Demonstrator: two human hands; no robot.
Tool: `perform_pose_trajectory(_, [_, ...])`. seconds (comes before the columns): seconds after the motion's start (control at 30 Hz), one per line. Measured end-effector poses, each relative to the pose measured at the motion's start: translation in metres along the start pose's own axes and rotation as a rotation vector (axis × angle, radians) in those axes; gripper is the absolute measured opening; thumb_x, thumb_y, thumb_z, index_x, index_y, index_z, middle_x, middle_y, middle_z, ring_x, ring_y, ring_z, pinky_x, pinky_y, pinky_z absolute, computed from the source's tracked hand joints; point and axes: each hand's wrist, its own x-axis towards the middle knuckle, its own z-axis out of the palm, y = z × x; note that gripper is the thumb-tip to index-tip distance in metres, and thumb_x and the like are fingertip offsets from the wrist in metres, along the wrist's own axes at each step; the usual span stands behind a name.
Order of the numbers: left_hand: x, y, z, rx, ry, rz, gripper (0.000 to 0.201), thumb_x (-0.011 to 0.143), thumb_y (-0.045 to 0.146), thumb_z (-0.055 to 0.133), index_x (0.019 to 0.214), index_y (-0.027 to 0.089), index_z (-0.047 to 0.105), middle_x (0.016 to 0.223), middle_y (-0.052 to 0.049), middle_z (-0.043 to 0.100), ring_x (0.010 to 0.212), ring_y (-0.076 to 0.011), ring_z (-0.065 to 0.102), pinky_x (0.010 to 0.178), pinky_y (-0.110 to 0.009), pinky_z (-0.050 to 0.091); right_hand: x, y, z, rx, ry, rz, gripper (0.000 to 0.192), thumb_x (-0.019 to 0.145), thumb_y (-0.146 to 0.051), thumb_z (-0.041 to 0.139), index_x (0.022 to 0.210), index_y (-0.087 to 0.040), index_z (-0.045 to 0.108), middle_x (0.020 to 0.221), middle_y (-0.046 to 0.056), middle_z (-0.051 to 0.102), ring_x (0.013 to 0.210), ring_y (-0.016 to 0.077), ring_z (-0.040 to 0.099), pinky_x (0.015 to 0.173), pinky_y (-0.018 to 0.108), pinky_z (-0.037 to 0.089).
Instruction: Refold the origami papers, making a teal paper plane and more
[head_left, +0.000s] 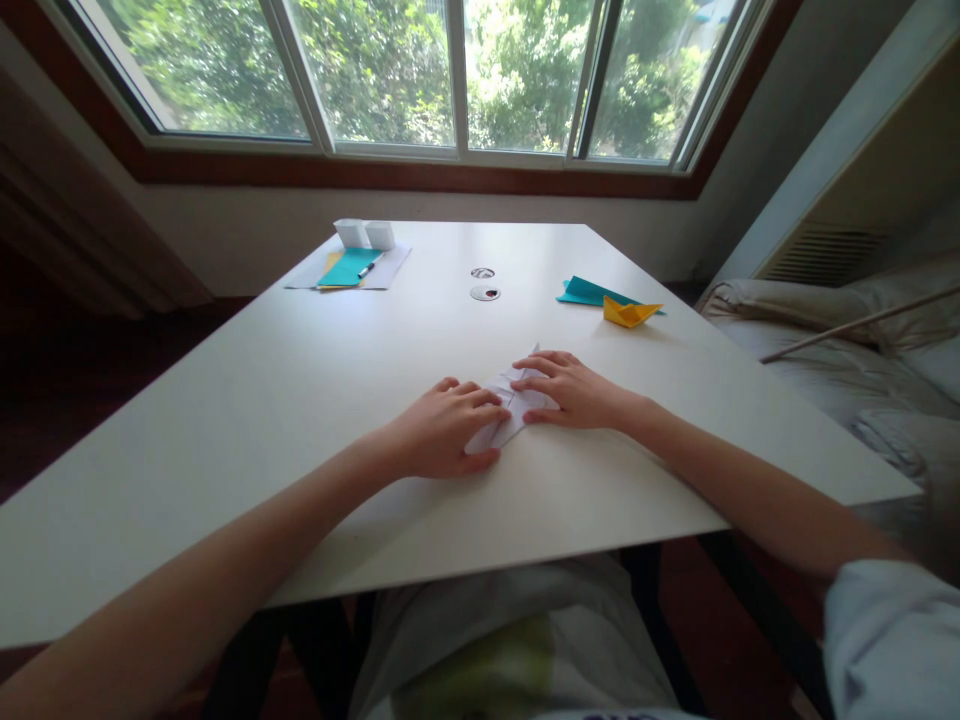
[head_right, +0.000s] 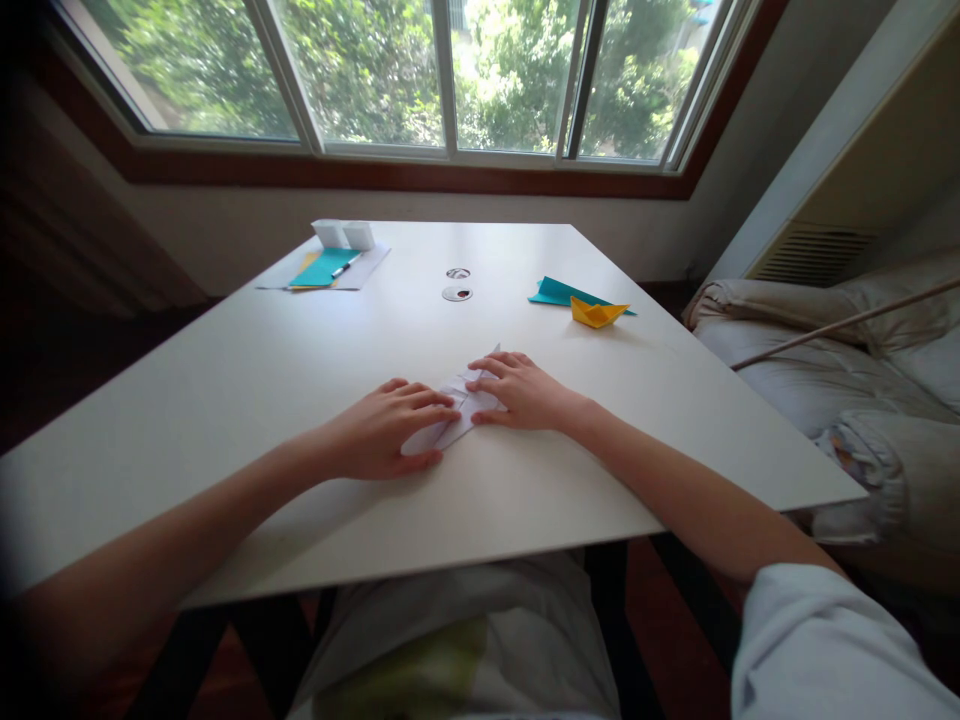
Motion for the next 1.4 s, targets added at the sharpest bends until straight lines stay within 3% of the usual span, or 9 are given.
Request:
perform_pose_trajectory(0.17, [-0.001, -0.015, -0.002, -0.005, -0.032, -0.021, 0.040, 0.071, 0.022, 0.054, 0.111, 0.024, 0.056, 0.114, -0.004, 0.059, 0.104, -0.0225, 0.051, 0.088, -0.036, 0.037, -0.001, 0.003, 0.000, 0.080, -0.041, -0.051, 0.044, 0.085, -0.048, 0.044, 0.115, -0.019, 0.059, 0.118, 0.009, 0.059, 0.113, 0.0244, 0.047, 0.095, 0.041, 0.035])
perform_pose_trajectory(0.33, [-0.003, -0.028, 0.000, 0.000, -0.026, -0.048, 0.038, 0.071, 0.015, 0.051, 0.108, 0.023, 0.058, 0.111, -0.005, 0.060, 0.105, -0.0220, 0.050, 0.088, -0.035, 0.038, -0.002, 0.003, 0.000, 0.091, -0.042, -0.053, 0.046, 0.082, -0.049, 0.049, 0.115, -0.018, 0.058, 0.113, 0.012, 0.060, 0.102, 0.0242, 0.053, 0.086, 0.038, 0.042])
perform_pose_trajectory(0.63, [0.004, -0.013, 0.005, -0.003, 0.045, -0.021, 0.026, 0.082, 0.026, 0.046, 0.104, 0.023, 0.060, 0.106, -0.004, 0.063, 0.096, -0.0193, 0.055, 0.083, -0.031, 0.043, 0.000, 0.001, 0.000, 0.050, 0.004, -0.095, 0.040, 0.083, -0.047, 0.049, 0.105, -0.017, 0.064, 0.103, 0.011, 0.063, 0.098, 0.0234, 0.053, 0.085, 0.037, 0.041])
perform_pose_trajectory(0.97, [0.009, -0.008, 0.010, 0.064, 0.129, -0.047, 0.026, 0.087, 0.034, 0.042, 0.097, 0.022, 0.064, 0.092, -0.005, 0.067, 0.087, -0.0188, 0.059, 0.075, -0.031, 0.045, 0.000, -0.001, 0.000, 0.038, 0.012, -0.127, 0.040, 0.085, -0.047, 0.047, 0.104, -0.016, 0.064, 0.100, 0.011, 0.064, 0.089, 0.0204, 0.057, 0.082, 0.033, 0.043])
perform_pose_trajectory(1.17, [0.008, -0.012, 0.014, 0.011, 0.146, 0.025, 0.028, 0.089, 0.030, 0.039, 0.102, 0.026, 0.064, 0.101, -0.004, 0.066, 0.090, -0.0168, 0.059, 0.077, -0.029, 0.046, -0.001, -0.005, -0.001, -0.011, -0.007, -0.143, 0.040, 0.087, -0.047, 0.042, 0.100, -0.017, 0.065, 0.097, 0.010, 0.066, 0.089, 0.0200, 0.059, 0.079, 0.031, 0.044])
perform_pose_trajectory(1.4, [0.008, -0.009, 0.017, -0.026, 0.128, 0.023, 0.026, 0.089, 0.024, 0.039, 0.102, 0.022, 0.062, 0.105, -0.004, 0.065, 0.095, -0.0169, 0.058, 0.081, -0.028, 0.046, 0.000, -0.009, -0.003, -0.079, -0.033, -0.112, 0.040, 0.087, -0.049, 0.041, 0.100, -0.018, 0.064, 0.091, 0.009, 0.068, 0.084, 0.0196, 0.061, 0.075, 0.030, 0.043])
